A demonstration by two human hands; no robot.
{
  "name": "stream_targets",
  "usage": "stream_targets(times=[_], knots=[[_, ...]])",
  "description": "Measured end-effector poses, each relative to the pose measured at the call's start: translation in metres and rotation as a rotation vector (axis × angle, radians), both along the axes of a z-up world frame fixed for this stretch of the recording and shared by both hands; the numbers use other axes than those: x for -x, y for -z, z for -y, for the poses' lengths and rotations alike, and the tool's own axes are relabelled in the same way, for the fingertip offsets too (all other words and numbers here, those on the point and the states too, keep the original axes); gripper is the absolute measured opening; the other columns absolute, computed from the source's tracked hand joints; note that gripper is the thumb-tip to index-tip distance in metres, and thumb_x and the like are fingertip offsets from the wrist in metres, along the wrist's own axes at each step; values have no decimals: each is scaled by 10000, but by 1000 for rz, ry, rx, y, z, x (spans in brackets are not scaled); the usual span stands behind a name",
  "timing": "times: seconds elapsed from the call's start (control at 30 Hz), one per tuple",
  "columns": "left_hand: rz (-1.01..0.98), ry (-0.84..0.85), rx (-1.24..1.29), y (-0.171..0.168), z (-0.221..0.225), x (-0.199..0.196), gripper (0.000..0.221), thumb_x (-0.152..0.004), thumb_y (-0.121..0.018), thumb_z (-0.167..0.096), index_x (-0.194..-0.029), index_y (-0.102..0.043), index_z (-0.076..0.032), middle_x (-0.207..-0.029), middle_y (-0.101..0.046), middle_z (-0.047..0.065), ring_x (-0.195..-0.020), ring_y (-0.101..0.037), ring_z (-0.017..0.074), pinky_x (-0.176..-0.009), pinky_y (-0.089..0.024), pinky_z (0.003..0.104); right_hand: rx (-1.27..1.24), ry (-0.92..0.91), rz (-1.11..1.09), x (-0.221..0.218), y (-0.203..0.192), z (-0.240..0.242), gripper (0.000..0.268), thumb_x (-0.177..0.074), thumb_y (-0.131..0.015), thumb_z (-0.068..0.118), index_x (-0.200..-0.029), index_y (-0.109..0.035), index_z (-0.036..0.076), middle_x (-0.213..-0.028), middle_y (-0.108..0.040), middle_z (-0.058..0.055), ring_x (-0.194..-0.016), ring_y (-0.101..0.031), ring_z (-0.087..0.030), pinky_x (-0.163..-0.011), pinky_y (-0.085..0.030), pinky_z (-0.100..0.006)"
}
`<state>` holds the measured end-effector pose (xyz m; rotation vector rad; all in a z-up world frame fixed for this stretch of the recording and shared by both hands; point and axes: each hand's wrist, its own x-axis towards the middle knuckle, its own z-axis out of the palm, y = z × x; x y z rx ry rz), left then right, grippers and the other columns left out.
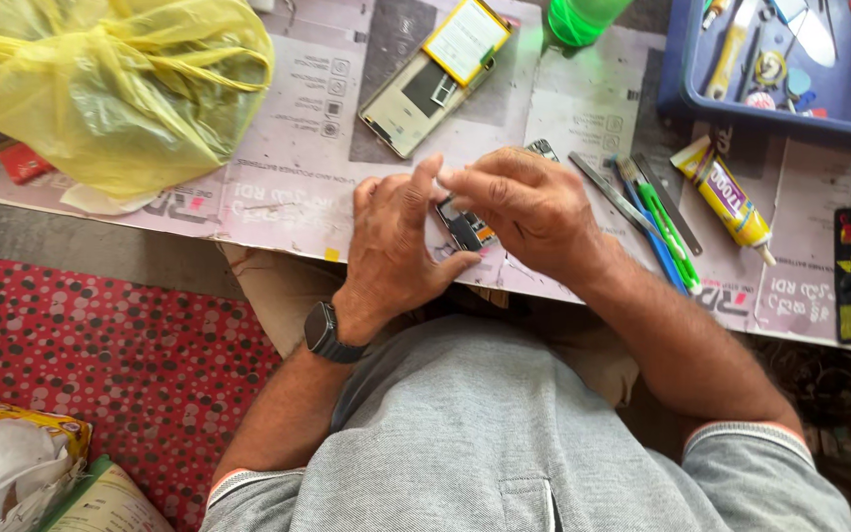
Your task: The person uses a green tool to manipulate the internal components of a disassembled mobile phone on a work surface. They turn the phone over and use the tool to press and probe different parts of the device's circuitry.
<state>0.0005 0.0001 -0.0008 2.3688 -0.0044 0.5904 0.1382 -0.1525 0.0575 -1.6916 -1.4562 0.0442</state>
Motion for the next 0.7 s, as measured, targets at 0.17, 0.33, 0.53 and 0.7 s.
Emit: stream_targets(times=[0.17,0.33,0.53,0.7], knots=[[-2,-1,-11,0,0,1,1183,-707,-967,-408,-1573,-238,-61,-1199,-612,55,-1154,-563,262,-1059,-345,501,-32,-61,-42,2,2,6,331,-1049,-679,-28,-1363,-635,69,-1193,-708,-122,-1009,-747,-219,-816,-645,-305],[-3,2,-6,-2,0,1,1177,-704,-976,-406,-1559,-257,-38,-1191,-626,55,-1153,-566,255,-1063,-345,499,-65,-49,-8,1,4,2,294,-1034,-693,-29,-1301,-660,89,-1093,-736,-104,-936,-766,-207,-772,-647,-313],[4,3,3,-5,1,2,1153,-741,-982,-352,-1589,-255,-64,-1232,-622,50,-1180,-559,256,-1065,-347,484,-85,-89,-33,2,-5,-4,290,-987,-713,1,-1264,-626,27,-1089,-686,-198,-937,-719,-294,-802,-620,-344],[21,38,27,2,-4,6,1165,-760,-1001,-368,-1562,-211,-70,-1219,-586,53,-1208,-534,275,-1086,-321,494,-39,42,42,2,8,6,299,-1053,-764,-46,-1290,-609,49,-1096,-709,-149,-919,-741,-280,-784,-619,-356]])
